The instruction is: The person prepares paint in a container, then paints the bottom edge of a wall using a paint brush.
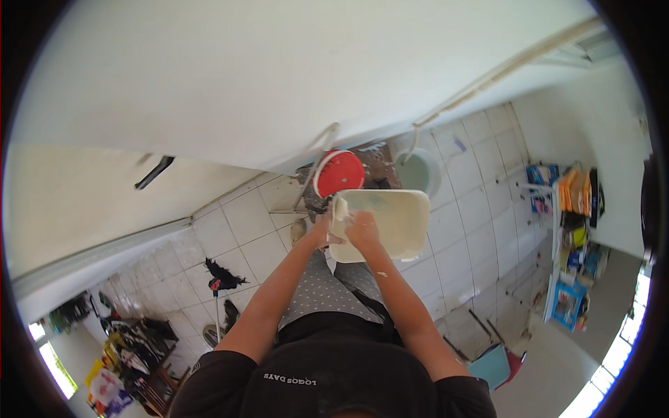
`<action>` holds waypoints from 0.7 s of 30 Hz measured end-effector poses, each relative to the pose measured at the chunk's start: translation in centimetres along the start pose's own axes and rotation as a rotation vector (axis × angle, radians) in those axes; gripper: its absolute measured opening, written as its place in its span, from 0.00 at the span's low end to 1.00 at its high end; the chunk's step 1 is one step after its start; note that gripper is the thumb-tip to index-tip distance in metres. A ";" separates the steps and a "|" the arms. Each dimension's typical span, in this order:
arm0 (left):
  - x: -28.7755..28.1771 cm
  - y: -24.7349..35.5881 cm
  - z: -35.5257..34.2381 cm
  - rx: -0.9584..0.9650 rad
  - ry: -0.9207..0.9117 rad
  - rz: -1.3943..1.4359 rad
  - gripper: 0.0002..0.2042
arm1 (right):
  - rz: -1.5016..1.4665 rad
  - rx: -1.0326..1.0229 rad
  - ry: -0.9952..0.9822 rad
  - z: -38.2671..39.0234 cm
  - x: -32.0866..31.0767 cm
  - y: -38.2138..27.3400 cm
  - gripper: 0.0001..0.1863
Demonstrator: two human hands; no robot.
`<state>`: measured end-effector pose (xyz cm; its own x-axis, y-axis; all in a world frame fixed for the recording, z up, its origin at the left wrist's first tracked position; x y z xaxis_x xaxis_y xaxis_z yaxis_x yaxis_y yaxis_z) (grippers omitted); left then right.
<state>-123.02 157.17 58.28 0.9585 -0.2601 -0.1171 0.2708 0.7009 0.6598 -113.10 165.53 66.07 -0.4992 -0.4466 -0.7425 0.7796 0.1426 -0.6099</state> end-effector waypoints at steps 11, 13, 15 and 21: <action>-27.9 12.2 34.9 0.535 1.826 -0.752 0.16 | 0.093 0.061 -0.186 0.9 0.0 2.2 0.15; -31.3 13.6 35.3 0.468 1.772 -0.773 0.19 | 0.086 0.042 -0.188 1.1 -0.1 1.6 0.15; -33.4 11.9 33.0 0.354 1.681 -0.813 0.21 | 0.077 0.012 -0.203 1.3 0.4 0.9 0.15; -36.0 10.6 28.9 0.383 1.667 -0.865 0.26 | 0.089 0.026 -0.221 1.0 0.8 0.8 0.16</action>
<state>-157.20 154.78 90.92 -0.2417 0.5632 -0.7902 0.8426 0.5257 0.1170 -112.51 164.36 65.23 -0.3357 -0.6159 -0.7127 0.8275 0.1688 -0.5356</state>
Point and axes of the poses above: each hand's wrist, its own z-axis away from the middle knuckle, its own x-axis out of the palm, y = z × x, the point moved 10 cm from there along -z, towards the middle knuckle, and after that the axes turned 2 degrees about y, right-handed, at the moved point
